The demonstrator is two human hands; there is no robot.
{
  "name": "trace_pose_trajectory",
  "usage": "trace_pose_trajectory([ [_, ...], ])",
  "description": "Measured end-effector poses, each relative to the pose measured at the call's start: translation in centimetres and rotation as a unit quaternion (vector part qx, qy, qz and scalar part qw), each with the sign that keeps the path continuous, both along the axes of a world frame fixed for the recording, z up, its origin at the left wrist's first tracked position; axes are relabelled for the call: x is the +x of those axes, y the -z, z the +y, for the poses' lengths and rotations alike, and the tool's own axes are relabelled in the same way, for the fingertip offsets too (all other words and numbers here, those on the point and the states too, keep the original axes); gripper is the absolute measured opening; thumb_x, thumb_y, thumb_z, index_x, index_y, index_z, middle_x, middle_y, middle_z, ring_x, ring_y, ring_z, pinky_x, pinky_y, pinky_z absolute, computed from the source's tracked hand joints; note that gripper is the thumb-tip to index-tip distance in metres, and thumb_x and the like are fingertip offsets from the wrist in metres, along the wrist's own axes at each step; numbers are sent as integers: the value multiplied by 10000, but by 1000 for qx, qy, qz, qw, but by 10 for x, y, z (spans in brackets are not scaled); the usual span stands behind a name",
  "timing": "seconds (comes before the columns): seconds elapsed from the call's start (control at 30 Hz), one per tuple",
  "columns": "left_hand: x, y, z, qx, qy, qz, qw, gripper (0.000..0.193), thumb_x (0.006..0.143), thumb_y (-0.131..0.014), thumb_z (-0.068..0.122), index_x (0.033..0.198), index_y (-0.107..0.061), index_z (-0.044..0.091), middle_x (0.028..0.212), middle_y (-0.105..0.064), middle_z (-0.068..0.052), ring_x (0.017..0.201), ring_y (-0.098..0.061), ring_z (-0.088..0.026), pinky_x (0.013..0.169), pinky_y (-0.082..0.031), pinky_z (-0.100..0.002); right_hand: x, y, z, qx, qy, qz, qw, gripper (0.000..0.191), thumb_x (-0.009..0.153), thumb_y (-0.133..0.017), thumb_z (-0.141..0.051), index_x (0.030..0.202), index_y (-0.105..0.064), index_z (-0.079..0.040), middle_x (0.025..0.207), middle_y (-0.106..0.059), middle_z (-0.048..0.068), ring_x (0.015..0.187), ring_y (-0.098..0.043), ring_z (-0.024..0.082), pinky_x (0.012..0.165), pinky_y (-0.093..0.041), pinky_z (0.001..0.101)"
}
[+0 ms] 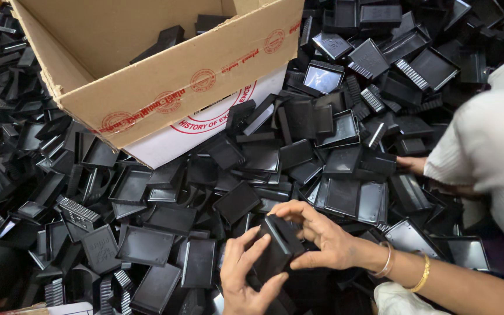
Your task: The person sits on the floor among a large pile of black plastic boxes and repeatedly picks up individual parts, turns them over in both hands, and tosses them into a cardboard box. Other people around do the same sorting into their own boxes.
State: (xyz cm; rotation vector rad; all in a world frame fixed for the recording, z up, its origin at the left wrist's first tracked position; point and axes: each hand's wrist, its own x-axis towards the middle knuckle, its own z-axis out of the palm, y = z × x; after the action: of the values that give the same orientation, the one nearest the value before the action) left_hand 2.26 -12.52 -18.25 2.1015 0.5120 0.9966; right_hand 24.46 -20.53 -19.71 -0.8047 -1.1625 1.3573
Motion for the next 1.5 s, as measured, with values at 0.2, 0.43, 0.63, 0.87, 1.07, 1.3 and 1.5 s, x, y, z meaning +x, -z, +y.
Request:
trace_pose_trajectory([
  [0.2,7,-1,-4,17,14,-10,1000,699,688,-865,219,1304,-641,-23,1444,-560,-292,1237,-592,-411,1058,-456,-482,-5,2,0,-20,33,48,998,765,862,-838,-99,1478,-385,-66,1489,-390,131,1403,-443,242,1167,-459,399],
  [0.43,7,9,-4,140,-108,-54,983,418,859,-748,71,1241,-619,-41,1225,-712,-200,1097,-731,-347,995,-563,-445,-1,8,10,-96,87,138,982,641,922,-744,-187,1489,-444,-179,1351,-540,119,1227,-594,179,1038,-554,360],
  [0.63,3,-4,-1,41,-104,-20,994,354,849,-754,83,1153,-657,-71,1026,-759,-174,886,-774,-311,809,-610,-382,13,1,9,6,178,-293,940,304,892,-838,-146,1162,-705,-104,1117,-696,53,1023,-724,180,914,-605,330],
  [0.87,-3,-131,98,382,-129,-3,915,234,811,-648,62,1034,-590,22,1065,-693,-164,1071,-685,-367,910,-505,-474,11,17,36,102,196,-424,879,563,835,-807,-239,1302,-544,-63,1335,-535,142,1195,-561,296,925,-531,377],
  [1.07,35,-141,157,448,-267,50,852,394,944,-750,39,1298,-597,-44,1325,-640,-193,1284,-571,-396,1129,-281,-587,19,76,56,93,205,-673,704,625,775,-759,-400,1275,-567,-78,1208,-570,184,1102,-539,375,867,-481,470],
  [1.3,58,52,109,231,-180,352,889,623,740,-739,187,1281,-539,-49,1129,-597,-180,964,-586,-352,795,-500,-476,30,95,44,87,196,-655,725,427,881,-723,-333,1206,-601,-86,1142,-584,116,1122,-537,329,966,-440,456],
  [1.5,34,93,90,191,-161,415,875,454,736,-766,161,1144,-588,73,1091,-563,-113,1032,-545,-315,862,-423,-480,74,66,45,-6,351,-802,483,551,771,-709,-478,1192,-654,-127,1298,-551,164,1274,-459,411,1021,-377,685],
])
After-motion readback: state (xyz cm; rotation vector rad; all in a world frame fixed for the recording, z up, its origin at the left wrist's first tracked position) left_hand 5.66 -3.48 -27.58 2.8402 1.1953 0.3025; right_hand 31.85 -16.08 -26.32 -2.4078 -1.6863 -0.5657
